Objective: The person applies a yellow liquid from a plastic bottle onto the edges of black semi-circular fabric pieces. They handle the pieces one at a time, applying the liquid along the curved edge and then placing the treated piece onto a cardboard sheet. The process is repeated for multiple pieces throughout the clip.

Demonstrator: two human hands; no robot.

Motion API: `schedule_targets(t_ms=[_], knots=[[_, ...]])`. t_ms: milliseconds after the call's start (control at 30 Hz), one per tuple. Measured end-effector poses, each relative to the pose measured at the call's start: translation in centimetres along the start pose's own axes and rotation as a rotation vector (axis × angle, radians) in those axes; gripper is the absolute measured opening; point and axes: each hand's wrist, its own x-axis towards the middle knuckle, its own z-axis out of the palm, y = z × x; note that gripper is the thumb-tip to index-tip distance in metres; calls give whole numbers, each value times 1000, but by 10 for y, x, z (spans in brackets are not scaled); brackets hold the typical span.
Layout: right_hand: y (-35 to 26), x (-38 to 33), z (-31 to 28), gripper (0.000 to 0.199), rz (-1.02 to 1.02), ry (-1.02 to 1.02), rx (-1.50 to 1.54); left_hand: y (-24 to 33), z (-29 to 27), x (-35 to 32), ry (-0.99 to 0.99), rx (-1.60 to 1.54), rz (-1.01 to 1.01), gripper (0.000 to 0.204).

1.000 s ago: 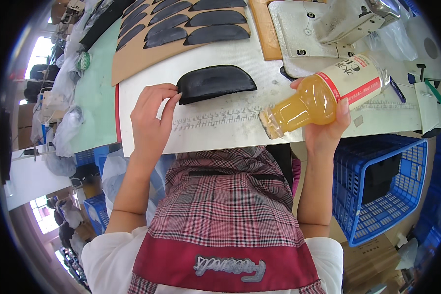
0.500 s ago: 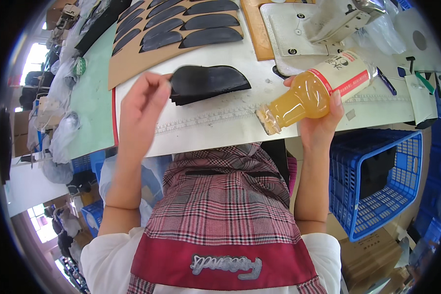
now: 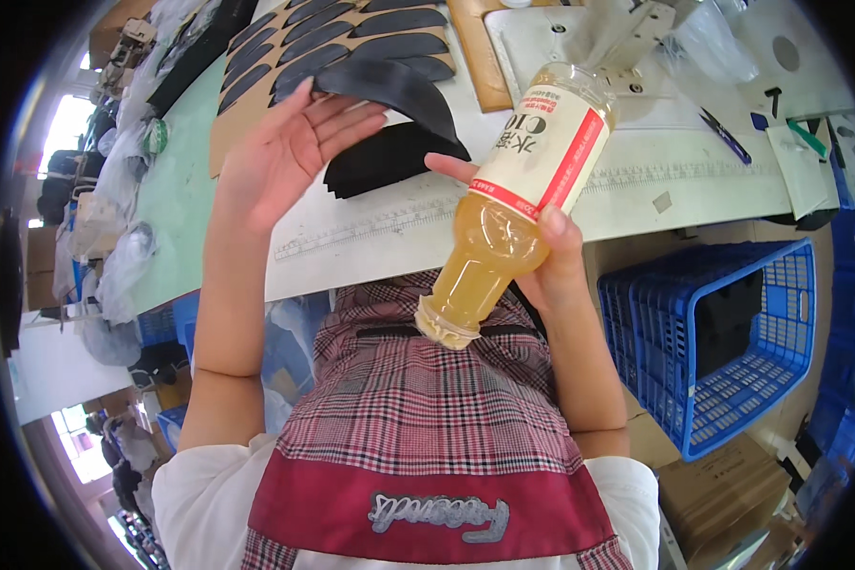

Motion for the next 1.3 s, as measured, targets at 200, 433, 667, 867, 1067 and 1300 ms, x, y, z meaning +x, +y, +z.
schedule_targets(t_ms=[200, 433, 667, 867, 1067, 1300], knots=[[-4, 20, -10, 74, -127, 69, -155, 70, -65, -27, 163, 56, 175, 35], [0, 34, -37, 67, -169, 288, -190, 130, -167, -36, 391, 118, 262, 31], [-1, 31, -39, 68, -156, 361, -288, 107, -201, 4, 362, -134, 321, 31], [0, 32, -37, 66, -166, 367, -299, 83, -223, 0, 408, -167, 339, 31], [2, 35, -31, 69, -174, 450, -366, 73, -250, -19, 494, -118, 277, 33], [1, 33, -35, 75, -179, 418, -316, 78, -244, -25, 619, 269, 220, 32]])
